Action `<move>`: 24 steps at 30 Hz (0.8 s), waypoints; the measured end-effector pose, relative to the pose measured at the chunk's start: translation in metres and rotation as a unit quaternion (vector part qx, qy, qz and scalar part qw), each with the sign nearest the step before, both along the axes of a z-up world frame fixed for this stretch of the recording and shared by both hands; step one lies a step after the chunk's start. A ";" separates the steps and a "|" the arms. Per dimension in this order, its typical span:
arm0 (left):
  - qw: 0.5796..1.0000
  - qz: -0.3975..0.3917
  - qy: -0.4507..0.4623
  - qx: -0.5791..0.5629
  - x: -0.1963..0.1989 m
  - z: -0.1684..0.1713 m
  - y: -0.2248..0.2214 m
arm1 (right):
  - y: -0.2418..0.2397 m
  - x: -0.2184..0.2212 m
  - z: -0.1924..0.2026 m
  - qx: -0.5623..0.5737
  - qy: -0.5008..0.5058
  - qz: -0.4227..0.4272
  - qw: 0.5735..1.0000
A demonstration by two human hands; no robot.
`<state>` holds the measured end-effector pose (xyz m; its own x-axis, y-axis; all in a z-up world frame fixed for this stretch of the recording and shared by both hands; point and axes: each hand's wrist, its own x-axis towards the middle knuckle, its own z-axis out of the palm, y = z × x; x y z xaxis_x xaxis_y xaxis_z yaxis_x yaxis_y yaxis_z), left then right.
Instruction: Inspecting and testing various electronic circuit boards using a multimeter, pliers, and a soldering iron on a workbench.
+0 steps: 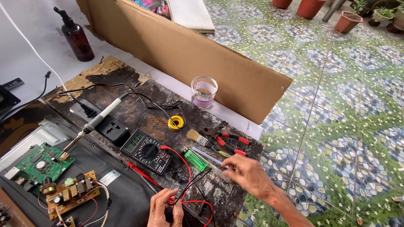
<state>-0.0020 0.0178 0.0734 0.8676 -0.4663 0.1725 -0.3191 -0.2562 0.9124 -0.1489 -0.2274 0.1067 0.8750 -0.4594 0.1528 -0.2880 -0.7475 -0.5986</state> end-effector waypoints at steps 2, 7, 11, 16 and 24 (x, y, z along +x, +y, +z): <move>1.000 -0.002 0.005 0.004 -0.001 0.002 0.000 | -0.023 0.002 -0.002 -0.049 -0.033 -0.063 0.996; 0.998 -0.027 0.039 0.029 0.002 -0.009 0.002 | -0.070 0.011 0.007 -0.190 -0.036 -0.134 0.972; 0.999 -0.016 0.036 0.034 0.002 -0.014 0.000 | -0.076 0.021 0.000 -0.101 -0.016 -0.129 0.986; 0.999 -0.007 0.039 0.033 0.002 -0.016 -0.001 | -0.089 0.031 0.002 -0.068 -0.010 -0.126 0.990; 0.998 0.055 -0.004 -0.043 0.012 -0.103 -0.017 | -0.125 0.141 0.061 0.059 -0.060 -0.142 0.986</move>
<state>0.0097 0.0003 -0.0297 0.9108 -0.3522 0.2154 -0.3015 -0.2110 0.9298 -0.0082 -0.3524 0.1673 0.6872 -0.7042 0.1782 -0.3970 -0.5695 -0.7197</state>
